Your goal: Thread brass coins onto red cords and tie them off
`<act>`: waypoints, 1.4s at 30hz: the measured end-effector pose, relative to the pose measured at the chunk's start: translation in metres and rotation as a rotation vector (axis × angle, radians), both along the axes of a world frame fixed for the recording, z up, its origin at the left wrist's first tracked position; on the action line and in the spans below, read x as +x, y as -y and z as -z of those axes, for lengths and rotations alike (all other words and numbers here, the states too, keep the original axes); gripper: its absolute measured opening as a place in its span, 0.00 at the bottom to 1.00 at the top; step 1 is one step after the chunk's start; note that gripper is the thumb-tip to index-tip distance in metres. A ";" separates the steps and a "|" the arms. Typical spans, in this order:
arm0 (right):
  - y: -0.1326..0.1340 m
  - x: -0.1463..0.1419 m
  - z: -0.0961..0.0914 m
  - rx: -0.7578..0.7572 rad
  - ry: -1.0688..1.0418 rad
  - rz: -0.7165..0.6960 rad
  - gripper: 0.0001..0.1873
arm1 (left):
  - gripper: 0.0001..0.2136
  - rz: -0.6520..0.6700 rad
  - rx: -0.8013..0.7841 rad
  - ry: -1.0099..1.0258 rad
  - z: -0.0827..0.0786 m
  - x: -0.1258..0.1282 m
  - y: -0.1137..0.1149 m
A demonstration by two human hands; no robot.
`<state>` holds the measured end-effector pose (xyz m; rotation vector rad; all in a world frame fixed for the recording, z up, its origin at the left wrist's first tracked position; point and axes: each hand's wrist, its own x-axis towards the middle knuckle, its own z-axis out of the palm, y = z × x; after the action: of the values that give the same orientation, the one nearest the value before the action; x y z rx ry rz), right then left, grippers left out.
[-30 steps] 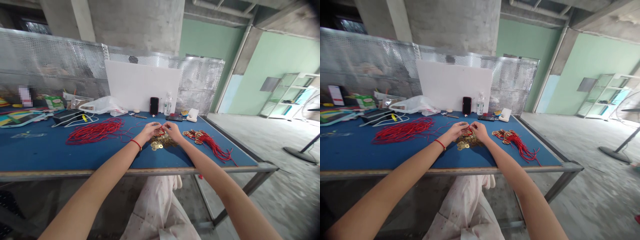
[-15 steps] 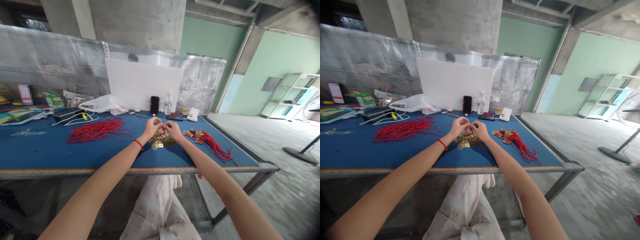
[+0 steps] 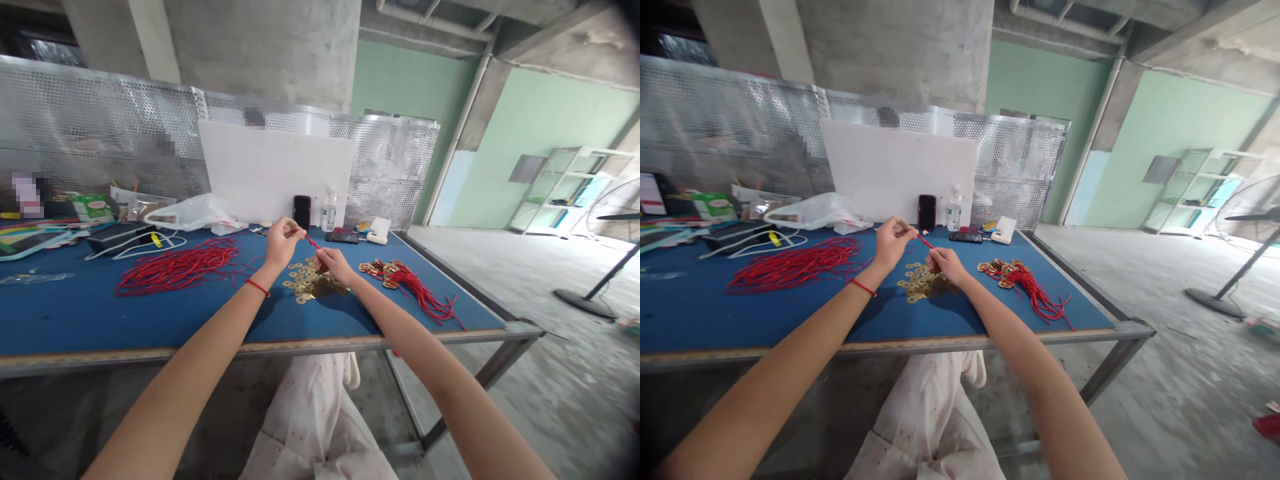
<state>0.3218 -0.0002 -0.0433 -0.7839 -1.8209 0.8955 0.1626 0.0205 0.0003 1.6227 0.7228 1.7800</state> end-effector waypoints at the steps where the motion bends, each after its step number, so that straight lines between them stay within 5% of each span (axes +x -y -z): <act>1: -0.001 0.001 0.000 -0.002 -0.001 0.015 0.23 | 0.11 -0.006 -0.013 0.015 0.000 -0.003 -0.003; 20: -0.003 0.012 -0.004 -0.140 -0.043 0.070 0.21 | 0.07 -0.138 -0.221 0.146 0.013 -0.018 -0.021; 28: 0.000 0.011 -0.003 -0.165 -0.068 0.000 0.19 | 0.15 0.180 -0.328 -0.018 0.019 -0.010 -0.007; 34: -0.002 0.012 -0.003 -0.165 -0.040 0.000 0.20 | 0.16 0.136 -0.242 -0.019 0.017 -0.009 -0.005; 42: 0.000 0.014 -0.008 -0.190 0.014 0.006 0.20 | 0.16 0.163 -0.320 0.020 0.017 -0.012 -0.008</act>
<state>0.3357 0.0002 -0.0356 -0.9153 -1.7616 1.0724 0.1507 0.0281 -0.0164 1.4050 0.7960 1.4786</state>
